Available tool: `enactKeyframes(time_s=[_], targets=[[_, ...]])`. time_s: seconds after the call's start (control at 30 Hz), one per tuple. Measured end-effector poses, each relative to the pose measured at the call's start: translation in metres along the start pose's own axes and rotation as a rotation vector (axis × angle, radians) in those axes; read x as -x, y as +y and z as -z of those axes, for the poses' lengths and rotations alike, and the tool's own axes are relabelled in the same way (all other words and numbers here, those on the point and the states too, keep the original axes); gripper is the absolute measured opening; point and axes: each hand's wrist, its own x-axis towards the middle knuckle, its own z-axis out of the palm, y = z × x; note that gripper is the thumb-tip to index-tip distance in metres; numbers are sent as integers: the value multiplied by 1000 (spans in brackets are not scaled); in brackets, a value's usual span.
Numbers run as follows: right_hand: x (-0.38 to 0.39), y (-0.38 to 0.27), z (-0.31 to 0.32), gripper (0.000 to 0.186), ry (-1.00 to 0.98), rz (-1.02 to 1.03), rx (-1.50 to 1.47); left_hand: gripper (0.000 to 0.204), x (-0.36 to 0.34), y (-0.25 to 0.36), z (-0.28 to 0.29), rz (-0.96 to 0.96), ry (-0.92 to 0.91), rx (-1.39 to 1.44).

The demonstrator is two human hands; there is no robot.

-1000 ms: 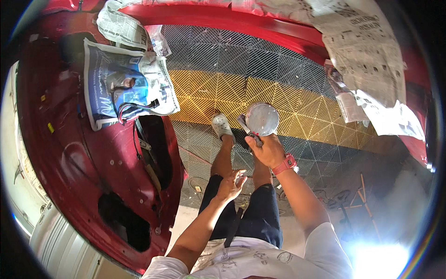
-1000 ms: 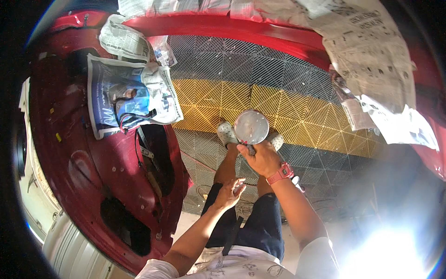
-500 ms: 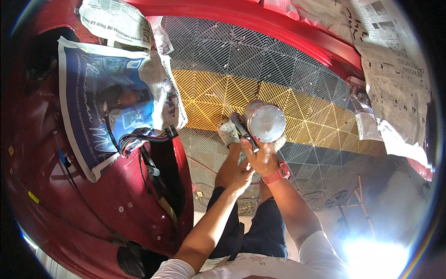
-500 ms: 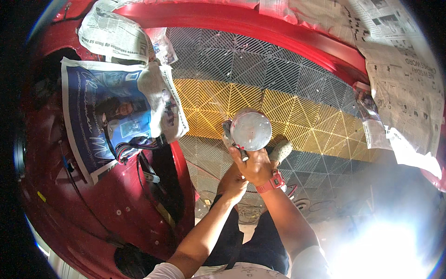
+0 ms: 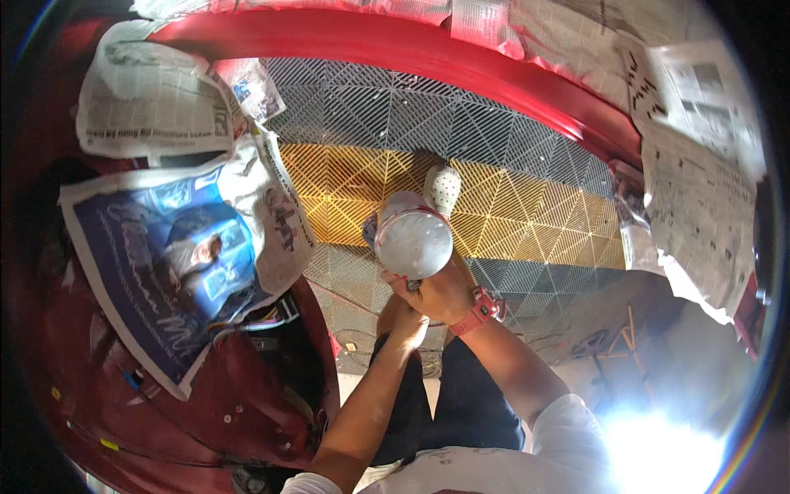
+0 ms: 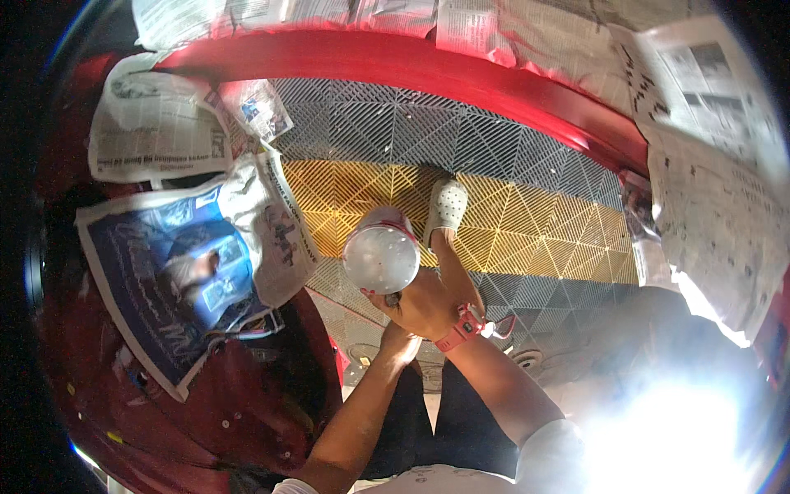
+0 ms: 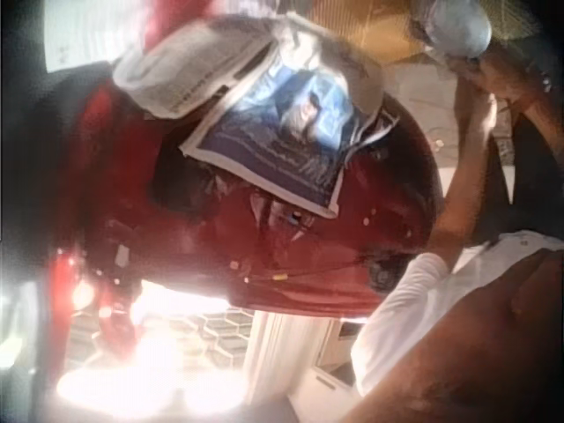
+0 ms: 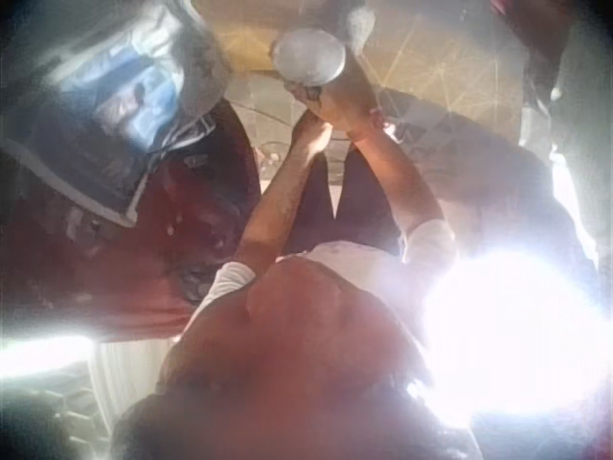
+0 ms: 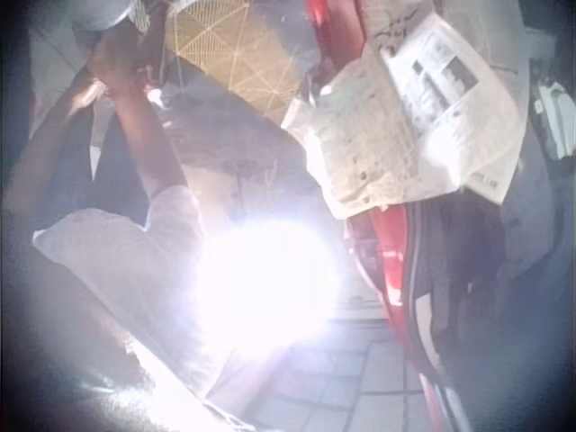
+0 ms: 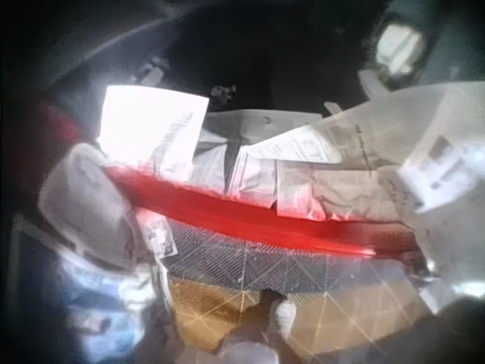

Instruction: The person sands the interior edge of a red car door using an electric sander. They briefly pause to plug the sander into a wall outlet before continuing to sand the door panel.

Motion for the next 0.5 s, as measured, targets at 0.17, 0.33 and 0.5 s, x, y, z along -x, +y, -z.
enactKeyframes(time_s=[0.17,0.33,0.5], targets=[[-30,34,-9,43,-117,-52,-223,75,-24,32,-33,40,47,132],[-45,59,-12,53,-243,-80,-217,66,-41,36,-46,80,105,201],[-62,59,-5,60,-224,-69,-140,64,-53,40,-53,25,122,106]])
